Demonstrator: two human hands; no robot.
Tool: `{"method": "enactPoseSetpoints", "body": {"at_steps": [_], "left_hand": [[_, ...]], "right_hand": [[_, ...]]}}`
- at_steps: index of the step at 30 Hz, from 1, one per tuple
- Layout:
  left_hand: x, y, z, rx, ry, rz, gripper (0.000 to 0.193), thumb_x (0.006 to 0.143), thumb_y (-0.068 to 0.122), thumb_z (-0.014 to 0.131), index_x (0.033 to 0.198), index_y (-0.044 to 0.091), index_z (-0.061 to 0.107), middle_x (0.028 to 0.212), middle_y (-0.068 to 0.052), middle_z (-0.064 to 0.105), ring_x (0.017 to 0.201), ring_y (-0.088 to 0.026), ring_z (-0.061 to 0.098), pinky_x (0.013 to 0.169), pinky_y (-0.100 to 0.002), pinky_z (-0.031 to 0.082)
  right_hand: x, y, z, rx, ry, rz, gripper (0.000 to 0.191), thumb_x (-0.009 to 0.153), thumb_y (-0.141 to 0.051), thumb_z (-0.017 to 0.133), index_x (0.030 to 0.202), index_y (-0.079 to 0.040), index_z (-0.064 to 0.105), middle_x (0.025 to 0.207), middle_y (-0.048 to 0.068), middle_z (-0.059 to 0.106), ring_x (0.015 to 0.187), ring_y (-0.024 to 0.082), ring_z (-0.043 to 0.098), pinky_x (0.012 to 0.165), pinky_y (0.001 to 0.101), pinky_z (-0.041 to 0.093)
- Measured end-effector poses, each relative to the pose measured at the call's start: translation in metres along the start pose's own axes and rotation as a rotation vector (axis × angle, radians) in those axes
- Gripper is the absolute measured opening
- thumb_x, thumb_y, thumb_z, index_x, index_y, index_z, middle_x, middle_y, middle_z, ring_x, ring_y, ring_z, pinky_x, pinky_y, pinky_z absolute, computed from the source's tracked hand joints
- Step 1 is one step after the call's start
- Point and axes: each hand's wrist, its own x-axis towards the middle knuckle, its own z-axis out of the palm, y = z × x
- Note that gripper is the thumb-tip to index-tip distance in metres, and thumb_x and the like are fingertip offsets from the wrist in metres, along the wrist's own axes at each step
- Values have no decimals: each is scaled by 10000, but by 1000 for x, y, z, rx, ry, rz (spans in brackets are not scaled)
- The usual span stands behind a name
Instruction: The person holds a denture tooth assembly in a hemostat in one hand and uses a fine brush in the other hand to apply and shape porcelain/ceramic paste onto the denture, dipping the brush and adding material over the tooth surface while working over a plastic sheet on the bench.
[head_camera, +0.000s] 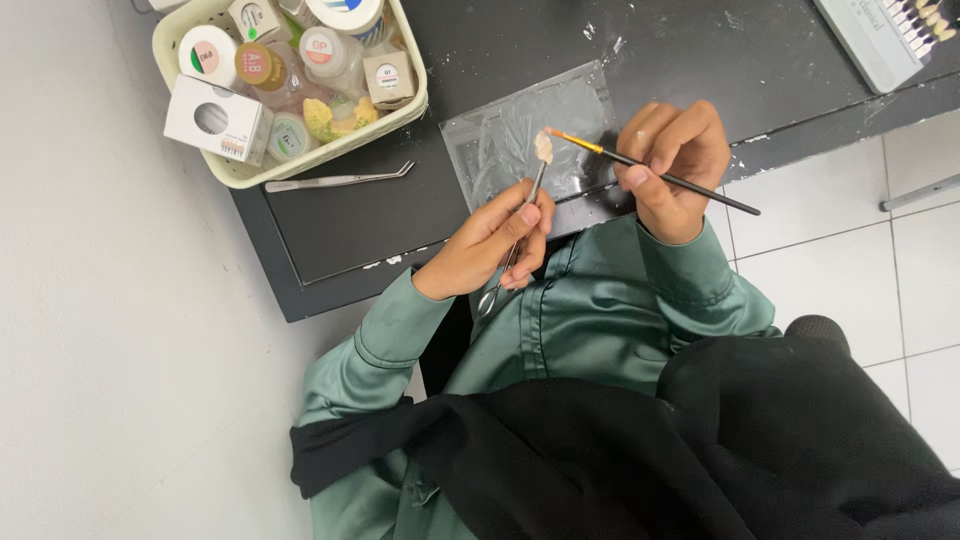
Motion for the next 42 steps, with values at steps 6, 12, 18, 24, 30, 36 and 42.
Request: {"method": "enactPoseSetpoints", "body": {"at_steps": [6,12,18,24,30,36,42], "left_hand": [[0,-1,0,-2,4,-4,298,1165,345,363,1120,61,442,673,-43,504,519,-95,424,525,-244,404],[-1,-1,0,-2,9,-13,292,1166,339,367,1125,60,443,676,-45,503,527,-98,423,529,-245,406],[-1,-1,0,-2,1,-4,302,1165,349,354,1126,62,440,671,-46,504,525,-103,435,525,-244,401],[-2,-1,-1,-14,3,-7,311,1167,354,348,1123,60,440,675,-47,507,530,-102,432,530,-243,401],[-1,-2,-1,-1,-4,7,312,1171,353,343,1123,60,438,678,-46,505,529,-99,429,536,-248,408],[-2,-1,-1,1,2,-6,315,1169,354,341,1131,57,438,680,-47,507,531,-103,441,532,-244,405],[-1,-2,-1,16,12,-7,319,1162,360,343,1137,59,442,677,-47,513,527,-105,455,521,-239,400]], "right_hand": [[-1,-1,2,-6,5,12,273,950,-23,692,965,-86,426,830,82,525,734,156,502,639,258,453],[0,-1,3,-8,-34,-20,277,961,-38,698,959,-89,426,817,87,533,744,158,502,666,260,449],[-1,-1,3,37,19,20,281,946,-47,708,955,-90,430,842,68,526,733,140,506,612,245,467],[-1,0,1,-10,-11,7,276,977,-41,697,981,-77,423,852,93,513,742,162,502,624,276,438],[-1,1,0,51,-20,-40,271,935,-41,684,937,-97,420,813,75,513,700,148,493,543,253,439],[-1,0,1,43,-14,-20,259,931,-32,675,934,-94,423,798,75,510,707,145,480,559,257,434],[-1,-2,1,38,-42,-33,263,940,-34,675,943,-91,418,786,74,509,726,152,480,588,263,414]]}}
